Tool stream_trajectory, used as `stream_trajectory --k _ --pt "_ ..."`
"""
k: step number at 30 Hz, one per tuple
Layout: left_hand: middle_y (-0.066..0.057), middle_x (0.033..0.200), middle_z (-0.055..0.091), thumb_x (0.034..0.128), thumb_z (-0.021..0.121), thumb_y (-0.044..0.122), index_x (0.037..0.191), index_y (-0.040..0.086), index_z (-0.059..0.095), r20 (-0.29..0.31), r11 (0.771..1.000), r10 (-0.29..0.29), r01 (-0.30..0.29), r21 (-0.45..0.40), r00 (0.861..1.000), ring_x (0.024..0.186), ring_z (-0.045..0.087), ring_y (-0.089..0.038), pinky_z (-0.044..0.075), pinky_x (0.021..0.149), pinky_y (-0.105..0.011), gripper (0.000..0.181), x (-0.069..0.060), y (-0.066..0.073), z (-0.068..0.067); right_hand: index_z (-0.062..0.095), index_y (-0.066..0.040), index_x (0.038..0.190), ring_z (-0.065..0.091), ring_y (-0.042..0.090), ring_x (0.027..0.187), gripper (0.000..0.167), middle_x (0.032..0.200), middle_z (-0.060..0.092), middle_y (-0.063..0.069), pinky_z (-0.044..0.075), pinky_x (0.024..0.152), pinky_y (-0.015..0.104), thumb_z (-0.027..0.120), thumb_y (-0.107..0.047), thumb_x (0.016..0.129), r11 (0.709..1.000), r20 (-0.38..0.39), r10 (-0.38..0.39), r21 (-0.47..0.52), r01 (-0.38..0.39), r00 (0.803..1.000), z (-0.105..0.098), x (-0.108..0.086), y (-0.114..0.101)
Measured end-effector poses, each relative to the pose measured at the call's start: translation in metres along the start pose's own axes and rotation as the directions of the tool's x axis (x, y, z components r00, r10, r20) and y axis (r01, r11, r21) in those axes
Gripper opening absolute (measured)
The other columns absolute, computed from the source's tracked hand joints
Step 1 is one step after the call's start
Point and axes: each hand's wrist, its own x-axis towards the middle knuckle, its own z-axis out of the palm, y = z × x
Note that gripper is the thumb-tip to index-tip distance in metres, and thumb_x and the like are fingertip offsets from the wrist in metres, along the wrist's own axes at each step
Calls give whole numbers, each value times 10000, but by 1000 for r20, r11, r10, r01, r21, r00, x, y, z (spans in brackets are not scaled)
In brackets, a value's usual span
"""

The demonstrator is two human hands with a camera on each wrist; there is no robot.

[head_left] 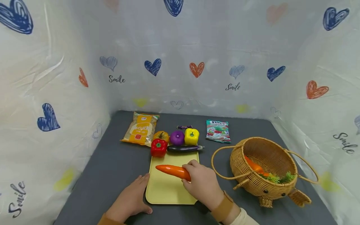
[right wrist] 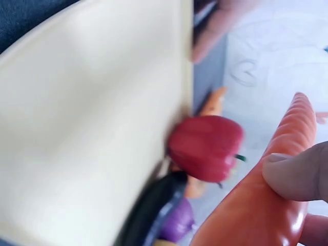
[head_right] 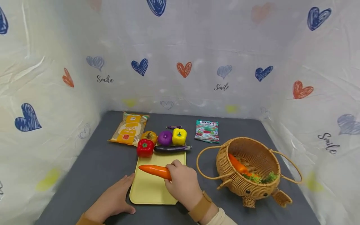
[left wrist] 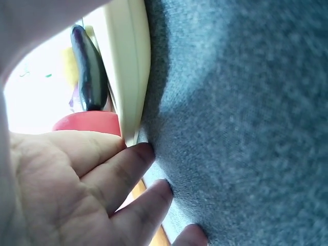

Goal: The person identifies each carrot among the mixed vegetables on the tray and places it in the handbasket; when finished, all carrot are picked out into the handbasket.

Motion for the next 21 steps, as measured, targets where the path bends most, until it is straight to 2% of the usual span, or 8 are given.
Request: stream_trajectory --k 3,7,14,21 --pt "-210 1651 417 553 1085 415 1639 -31 362 -8 1000 -25 25 -6 1000 1530 326 -491 336 1189 -669 1379 -2 -3 0 810 -158 1137 652 111 732 395 1057 703 -17 551 579 274 939 -326 804 999 -40 -31 -10 31 999 -13 -5 -1" --pt "-209 1653 414 535 1084 441 1634 -33 372 8 999 -49 49 1 999 1524 328 -501 337 1182 -681 1392 1 -3 1 810 -172 1162 668 107 751 420 1084 700 -23 580 606 285 945 -333 798 999 -113 -39 -34 35 993 -30 -14 4" --pt "-230 1644 419 529 1071 487 1612 -54 401 24 998 -56 55 14 998 1504 345 -526 335 1174 -697 1383 6 -3 3 820 -168 1170 670 104 735 434 1075 705 -12 559 588 245 955 -327 789 997 -206 1 -72 -17 978 -59 -29 22" --pt "-257 1643 404 536 1066 494 1618 -79 361 43 999 -35 35 2 998 1496 328 -559 338 1153 -721 1413 11 -2 0 817 -130 1186 660 148 692 464 1080 715 32 535 542 280 970 -287 777 990 -314 69 -98 -105 947 -84 -44 52"
